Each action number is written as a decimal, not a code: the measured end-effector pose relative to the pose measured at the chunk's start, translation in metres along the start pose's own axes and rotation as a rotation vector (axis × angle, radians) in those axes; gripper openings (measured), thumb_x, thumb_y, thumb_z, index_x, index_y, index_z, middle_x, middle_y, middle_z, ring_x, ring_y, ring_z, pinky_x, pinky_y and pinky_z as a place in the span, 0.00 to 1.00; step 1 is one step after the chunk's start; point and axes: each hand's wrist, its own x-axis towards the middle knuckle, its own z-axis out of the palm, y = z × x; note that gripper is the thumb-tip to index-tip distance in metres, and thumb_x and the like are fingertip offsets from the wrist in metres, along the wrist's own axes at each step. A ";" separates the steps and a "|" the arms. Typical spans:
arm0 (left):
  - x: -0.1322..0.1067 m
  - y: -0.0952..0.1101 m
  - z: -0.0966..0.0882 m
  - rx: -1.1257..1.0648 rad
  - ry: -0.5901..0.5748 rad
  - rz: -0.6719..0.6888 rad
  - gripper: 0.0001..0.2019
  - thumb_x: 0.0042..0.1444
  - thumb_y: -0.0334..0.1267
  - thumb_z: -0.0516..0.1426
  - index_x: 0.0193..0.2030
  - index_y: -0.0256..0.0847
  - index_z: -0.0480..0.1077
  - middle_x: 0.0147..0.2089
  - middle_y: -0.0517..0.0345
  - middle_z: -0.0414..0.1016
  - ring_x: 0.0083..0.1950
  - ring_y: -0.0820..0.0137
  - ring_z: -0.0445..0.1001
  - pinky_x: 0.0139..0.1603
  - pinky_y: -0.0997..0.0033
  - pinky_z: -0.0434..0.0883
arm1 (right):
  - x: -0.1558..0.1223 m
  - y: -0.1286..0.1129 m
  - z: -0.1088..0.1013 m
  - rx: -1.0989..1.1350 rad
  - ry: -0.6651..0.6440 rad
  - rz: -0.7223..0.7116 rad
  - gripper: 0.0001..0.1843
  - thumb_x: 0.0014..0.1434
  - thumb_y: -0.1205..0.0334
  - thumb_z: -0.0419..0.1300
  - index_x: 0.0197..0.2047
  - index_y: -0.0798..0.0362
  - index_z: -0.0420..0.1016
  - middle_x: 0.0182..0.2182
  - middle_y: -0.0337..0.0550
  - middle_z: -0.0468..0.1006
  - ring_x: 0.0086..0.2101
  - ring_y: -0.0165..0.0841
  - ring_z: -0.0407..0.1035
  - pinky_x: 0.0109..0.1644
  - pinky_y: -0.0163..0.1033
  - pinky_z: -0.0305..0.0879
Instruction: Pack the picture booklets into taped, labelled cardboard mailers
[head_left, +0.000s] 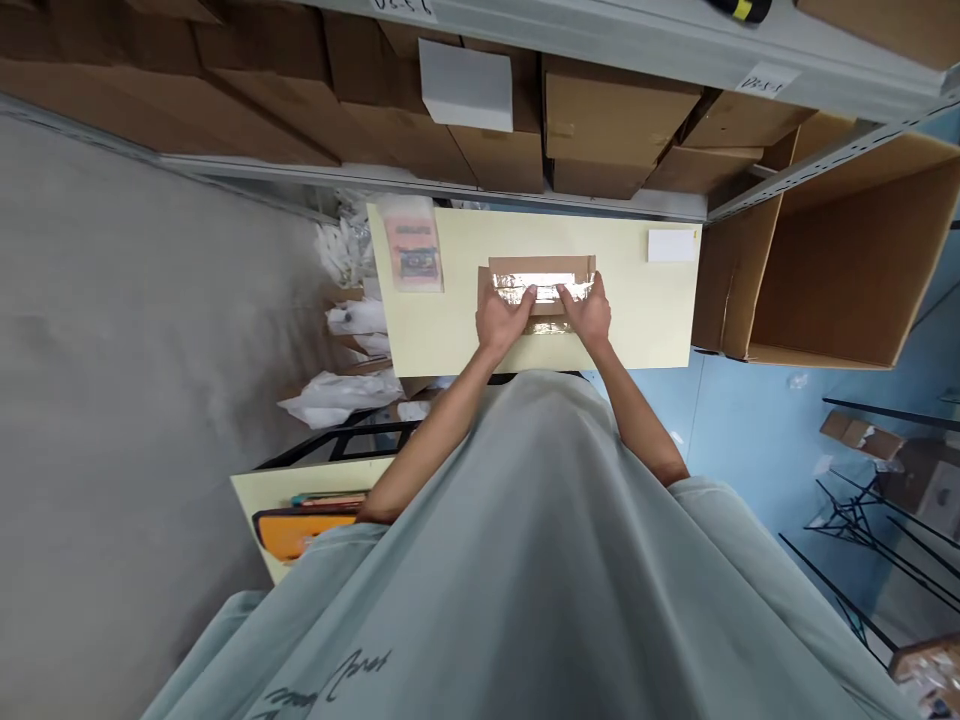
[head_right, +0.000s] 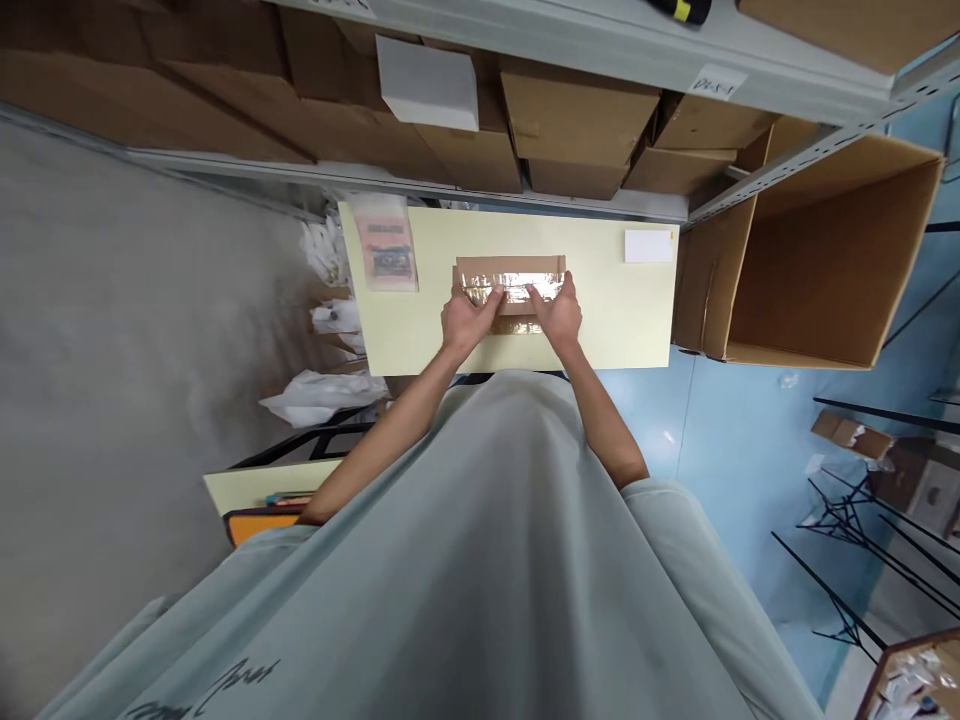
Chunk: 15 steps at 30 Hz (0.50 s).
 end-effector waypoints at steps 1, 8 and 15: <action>0.002 0.000 0.003 -0.007 0.006 0.002 0.39 0.57 0.72 0.74 0.60 0.41 0.75 0.54 0.34 0.88 0.66 0.33 0.84 0.67 0.40 0.81 | 0.002 0.001 0.002 0.015 0.010 0.039 0.56 0.80 0.26 0.47 0.91 0.61 0.44 0.83 0.73 0.67 0.77 0.62 0.72 0.79 0.70 0.74; 0.020 -0.016 -0.006 0.056 -0.024 0.016 0.22 0.69 0.63 0.69 0.39 0.47 0.73 0.34 0.49 0.78 0.54 0.43 0.85 0.62 0.48 0.80 | 0.002 0.016 -0.008 0.102 0.011 0.102 0.52 0.82 0.28 0.32 0.91 0.55 0.54 0.68 0.61 0.86 0.68 0.55 0.81 0.76 0.62 0.78; 0.026 -0.007 -0.043 -0.054 -0.110 0.056 0.11 0.66 0.37 0.64 0.53 0.41 0.83 0.58 0.43 0.86 0.61 0.54 0.85 0.70 0.54 0.81 | -0.003 0.026 -0.036 0.122 0.118 -0.080 0.38 0.79 0.40 0.51 0.78 0.58 0.75 0.73 0.68 0.77 0.72 0.53 0.73 0.79 0.66 0.74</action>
